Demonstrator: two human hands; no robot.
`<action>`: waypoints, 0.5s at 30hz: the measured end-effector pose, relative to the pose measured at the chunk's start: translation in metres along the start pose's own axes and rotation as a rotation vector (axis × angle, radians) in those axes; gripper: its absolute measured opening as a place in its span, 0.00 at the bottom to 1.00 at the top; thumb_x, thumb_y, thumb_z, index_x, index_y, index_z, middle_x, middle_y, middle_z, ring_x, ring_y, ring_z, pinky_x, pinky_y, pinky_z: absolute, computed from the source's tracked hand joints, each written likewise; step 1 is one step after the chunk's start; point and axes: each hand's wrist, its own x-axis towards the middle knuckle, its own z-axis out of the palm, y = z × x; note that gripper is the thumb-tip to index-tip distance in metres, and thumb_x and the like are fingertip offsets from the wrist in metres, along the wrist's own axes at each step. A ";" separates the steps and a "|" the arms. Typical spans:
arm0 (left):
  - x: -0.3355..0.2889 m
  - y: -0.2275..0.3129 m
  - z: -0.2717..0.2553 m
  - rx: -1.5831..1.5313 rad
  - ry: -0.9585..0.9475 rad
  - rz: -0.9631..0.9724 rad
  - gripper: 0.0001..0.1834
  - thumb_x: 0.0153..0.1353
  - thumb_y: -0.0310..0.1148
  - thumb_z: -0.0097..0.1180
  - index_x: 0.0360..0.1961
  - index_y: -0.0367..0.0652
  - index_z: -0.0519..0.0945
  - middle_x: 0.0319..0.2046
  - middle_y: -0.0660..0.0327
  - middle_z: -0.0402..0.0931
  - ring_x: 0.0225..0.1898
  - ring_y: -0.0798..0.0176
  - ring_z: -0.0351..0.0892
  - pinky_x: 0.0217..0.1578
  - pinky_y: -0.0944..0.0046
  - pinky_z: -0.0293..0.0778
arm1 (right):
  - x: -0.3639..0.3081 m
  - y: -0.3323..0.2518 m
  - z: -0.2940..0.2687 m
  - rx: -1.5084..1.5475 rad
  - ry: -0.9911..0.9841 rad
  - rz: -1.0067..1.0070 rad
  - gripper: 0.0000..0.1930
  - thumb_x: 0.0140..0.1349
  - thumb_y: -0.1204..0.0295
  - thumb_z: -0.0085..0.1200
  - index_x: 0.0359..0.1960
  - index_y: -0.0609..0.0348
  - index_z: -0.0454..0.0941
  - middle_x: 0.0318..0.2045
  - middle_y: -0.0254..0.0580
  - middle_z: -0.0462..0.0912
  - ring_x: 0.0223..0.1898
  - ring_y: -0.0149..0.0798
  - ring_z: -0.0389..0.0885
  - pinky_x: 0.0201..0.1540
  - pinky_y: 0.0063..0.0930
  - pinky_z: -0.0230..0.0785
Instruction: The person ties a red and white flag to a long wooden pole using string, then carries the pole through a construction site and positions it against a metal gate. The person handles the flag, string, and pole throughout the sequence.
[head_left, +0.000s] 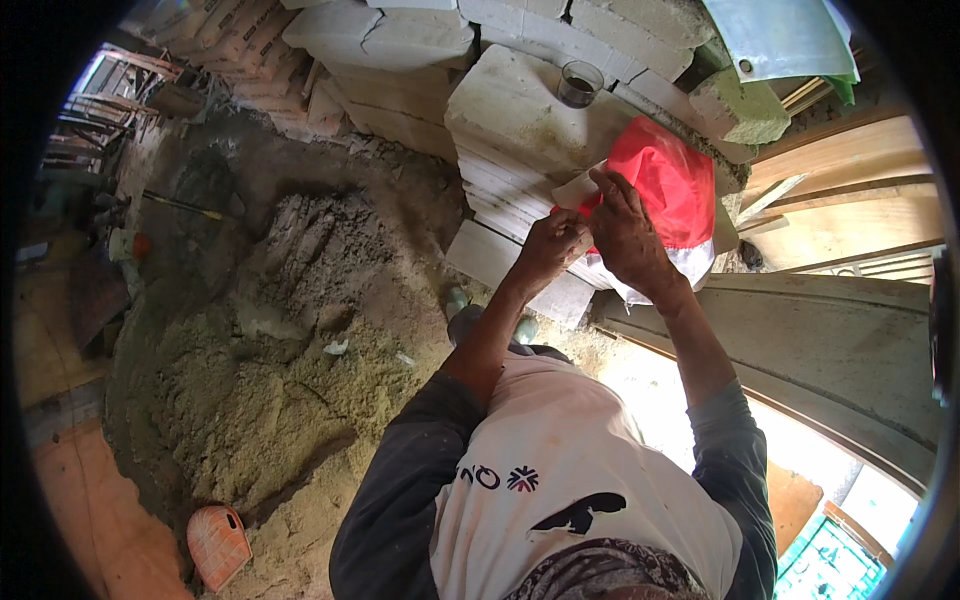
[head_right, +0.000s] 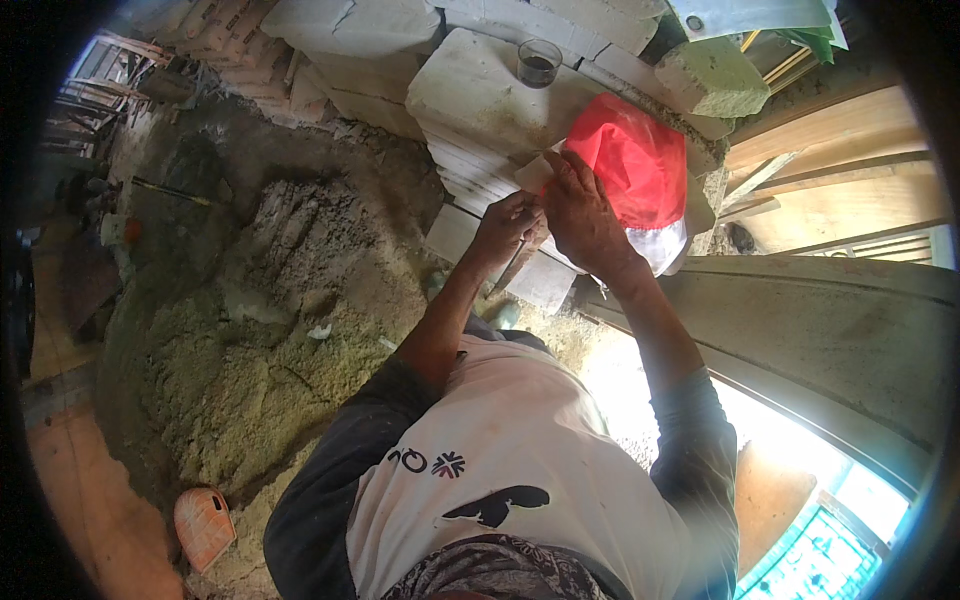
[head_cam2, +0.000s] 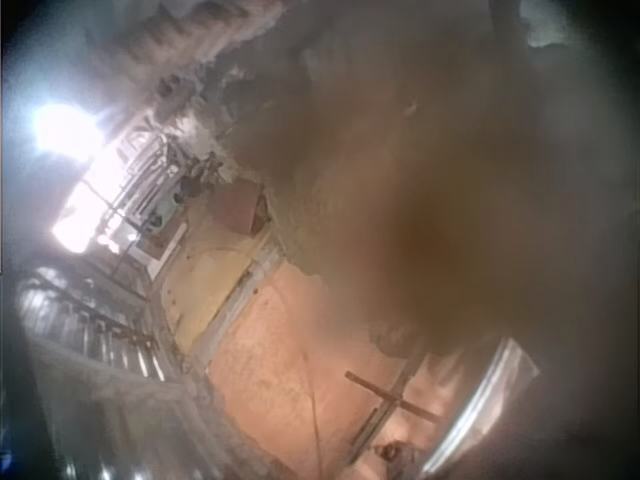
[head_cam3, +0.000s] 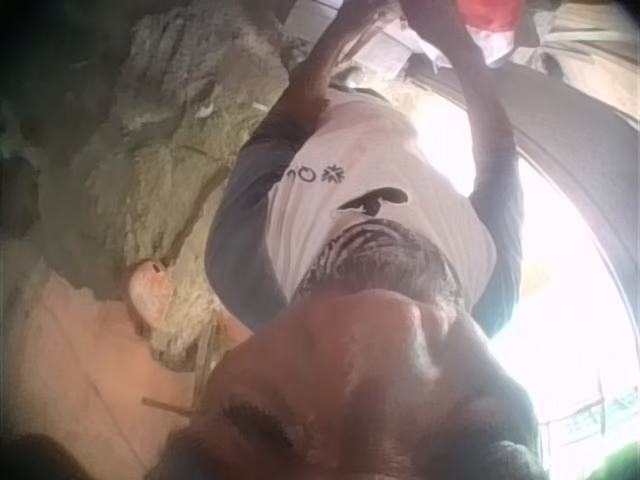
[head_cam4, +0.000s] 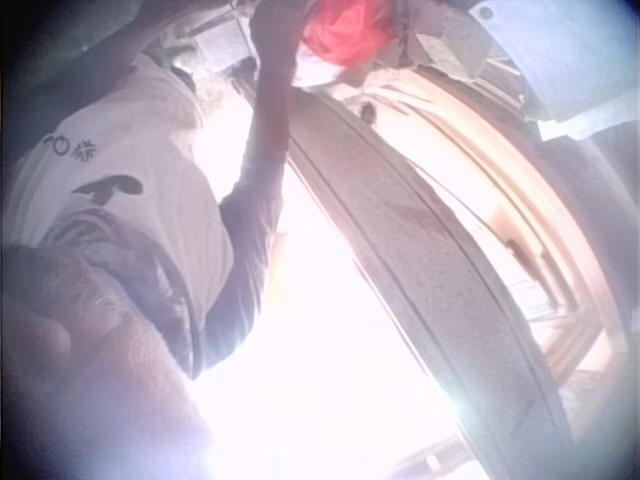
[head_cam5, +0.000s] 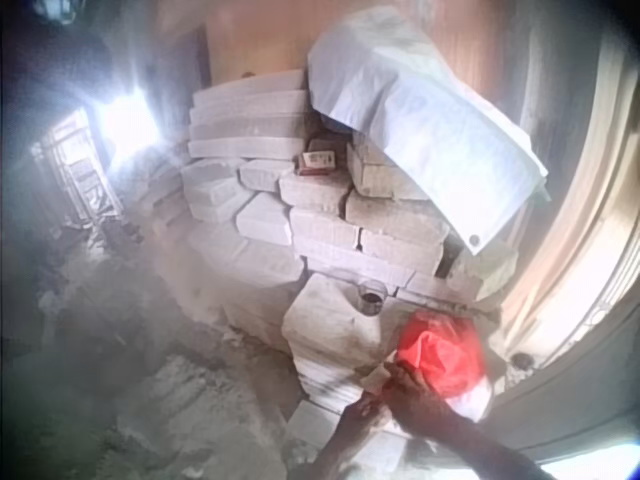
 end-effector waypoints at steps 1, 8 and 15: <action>0.003 -0.004 0.003 0.134 0.051 0.057 0.10 0.73 0.34 0.56 0.47 0.38 0.78 0.32 0.63 0.77 0.32 0.69 0.75 0.36 0.66 0.73 | -0.001 0.001 0.004 0.017 0.013 0.001 0.14 0.56 0.80 0.54 0.45 0.72 0.76 0.67 0.61 0.65 0.70 0.62 0.61 0.70 0.52 0.63; 0.007 -0.001 0.030 0.354 0.178 0.175 0.11 0.76 0.35 0.49 0.48 0.37 0.72 0.41 0.52 0.77 0.44 0.60 0.79 0.48 0.58 0.74 | -0.006 0.007 0.004 -0.002 -0.012 0.030 0.07 0.62 0.79 0.53 0.40 0.68 0.77 0.68 0.59 0.65 0.71 0.63 0.60 0.70 0.51 0.62; 0.008 -0.005 0.036 0.357 0.193 0.145 0.12 0.79 0.34 0.43 0.52 0.36 0.69 0.41 0.55 0.76 0.47 0.59 0.78 0.50 0.60 0.72 | -0.004 0.010 0.008 -0.010 0.026 0.046 0.08 0.61 0.77 0.54 0.41 0.67 0.78 0.67 0.58 0.66 0.70 0.62 0.60 0.72 0.52 0.59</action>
